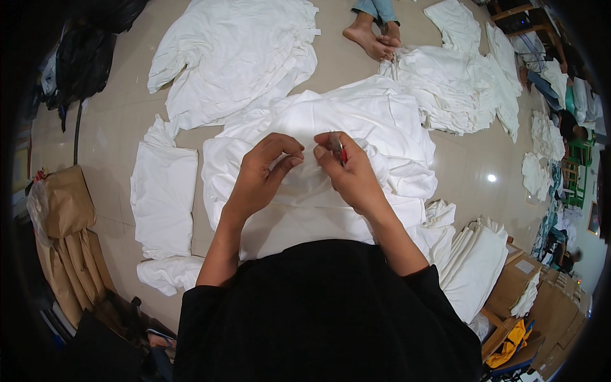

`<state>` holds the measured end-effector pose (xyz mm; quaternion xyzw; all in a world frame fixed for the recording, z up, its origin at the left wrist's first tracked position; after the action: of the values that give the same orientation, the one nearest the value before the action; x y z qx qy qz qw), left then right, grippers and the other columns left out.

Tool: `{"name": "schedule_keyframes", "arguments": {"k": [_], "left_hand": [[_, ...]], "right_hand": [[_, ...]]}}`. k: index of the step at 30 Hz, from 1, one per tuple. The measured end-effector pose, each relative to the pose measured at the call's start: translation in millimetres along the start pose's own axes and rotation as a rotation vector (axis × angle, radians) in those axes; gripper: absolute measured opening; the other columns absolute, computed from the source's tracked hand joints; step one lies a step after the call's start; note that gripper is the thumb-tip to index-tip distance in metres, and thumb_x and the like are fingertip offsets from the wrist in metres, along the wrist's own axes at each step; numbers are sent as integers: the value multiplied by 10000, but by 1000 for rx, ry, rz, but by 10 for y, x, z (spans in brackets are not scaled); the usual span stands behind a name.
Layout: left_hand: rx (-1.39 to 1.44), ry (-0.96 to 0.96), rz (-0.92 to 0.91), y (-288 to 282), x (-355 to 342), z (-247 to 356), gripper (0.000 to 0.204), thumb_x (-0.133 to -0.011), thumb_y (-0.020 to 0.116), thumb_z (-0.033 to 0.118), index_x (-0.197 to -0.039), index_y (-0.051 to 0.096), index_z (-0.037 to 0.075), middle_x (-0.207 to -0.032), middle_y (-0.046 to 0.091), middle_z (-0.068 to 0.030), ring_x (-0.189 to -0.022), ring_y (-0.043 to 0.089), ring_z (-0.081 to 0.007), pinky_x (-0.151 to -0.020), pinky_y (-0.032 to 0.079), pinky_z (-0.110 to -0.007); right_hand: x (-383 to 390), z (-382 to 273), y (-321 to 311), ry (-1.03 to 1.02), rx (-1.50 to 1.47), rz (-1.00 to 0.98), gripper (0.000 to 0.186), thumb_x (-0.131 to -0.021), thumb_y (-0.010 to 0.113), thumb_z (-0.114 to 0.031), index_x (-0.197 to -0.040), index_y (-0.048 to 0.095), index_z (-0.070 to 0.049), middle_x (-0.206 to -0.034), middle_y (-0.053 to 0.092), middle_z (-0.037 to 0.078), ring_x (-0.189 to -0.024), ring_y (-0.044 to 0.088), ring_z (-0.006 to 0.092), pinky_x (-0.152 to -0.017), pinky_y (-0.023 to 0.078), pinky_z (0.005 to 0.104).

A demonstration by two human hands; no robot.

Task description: The person trims loose threads from white t-shirts using a small pair of shears, picking up shirts one by one from a pile on the floor and setting them aside after trimming.

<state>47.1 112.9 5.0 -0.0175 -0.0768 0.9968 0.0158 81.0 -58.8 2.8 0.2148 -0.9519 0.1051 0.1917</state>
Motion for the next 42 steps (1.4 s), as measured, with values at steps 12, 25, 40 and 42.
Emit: {"name": "schedule_keyframes", "arguments": {"k": [12, 25, 40, 42], "left_hand": [[136, -24, 71, -23, -2, -91, 41, -1019, 641, -32, -1048, 671, -27, -1037, 762, -99, -1009, 726, -180, -920, 560, -305], [172, -42, 56, -11, 30, -90, 54, -1039, 619, -25, -1062, 668, -30, -1022, 768, -103, -1002, 736, -173, -925, 567, -301], [114, -23, 26, 25, 73, -64, 71, -1042, 602, -25, -1079, 659, -6, -1042, 774, -100, -994, 731, -170, -923, 566, -309], [116, -57, 63, -24, 98, -111, 70, -1042, 612, -9, -1084, 665, 8, -1077, 771, -96, -1027, 719, -156, -943, 554, -297]], "right_hand": [[466, 185, 429, 494, -1034, -388, 460, -1153, 443, -418, -1225, 618, 2, -867, 561, 8, -626, 401, 72, -550, 337, 239], [439, 251, 559, 524, -1104, -439, 408, -1156, 454, -411, -1189, 598, -30, -836, 504, -11, -626, 386, 66, -543, 330, 224], [406, 364, 563, 551, -1156, -391, 295, -1147, 493, -355, -1112, 582, -75, -820, 473, -14, -617, 370, 73, -533, 322, 231], [416, 350, 530, 555, -1122, -367, 294, -1145, 497, -358, -1119, 578, -77, -815, 465, -15, -617, 368, 73, -531, 319, 233]]}}
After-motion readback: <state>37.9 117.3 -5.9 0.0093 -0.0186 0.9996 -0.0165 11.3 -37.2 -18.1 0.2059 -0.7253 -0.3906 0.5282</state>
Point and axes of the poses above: each hand's wrist, its own x-axis away from the middle knuckle, its own y-axis out of the palm, z = x × y, the point moved 8 cm from there along -x, towards the middle knuckle
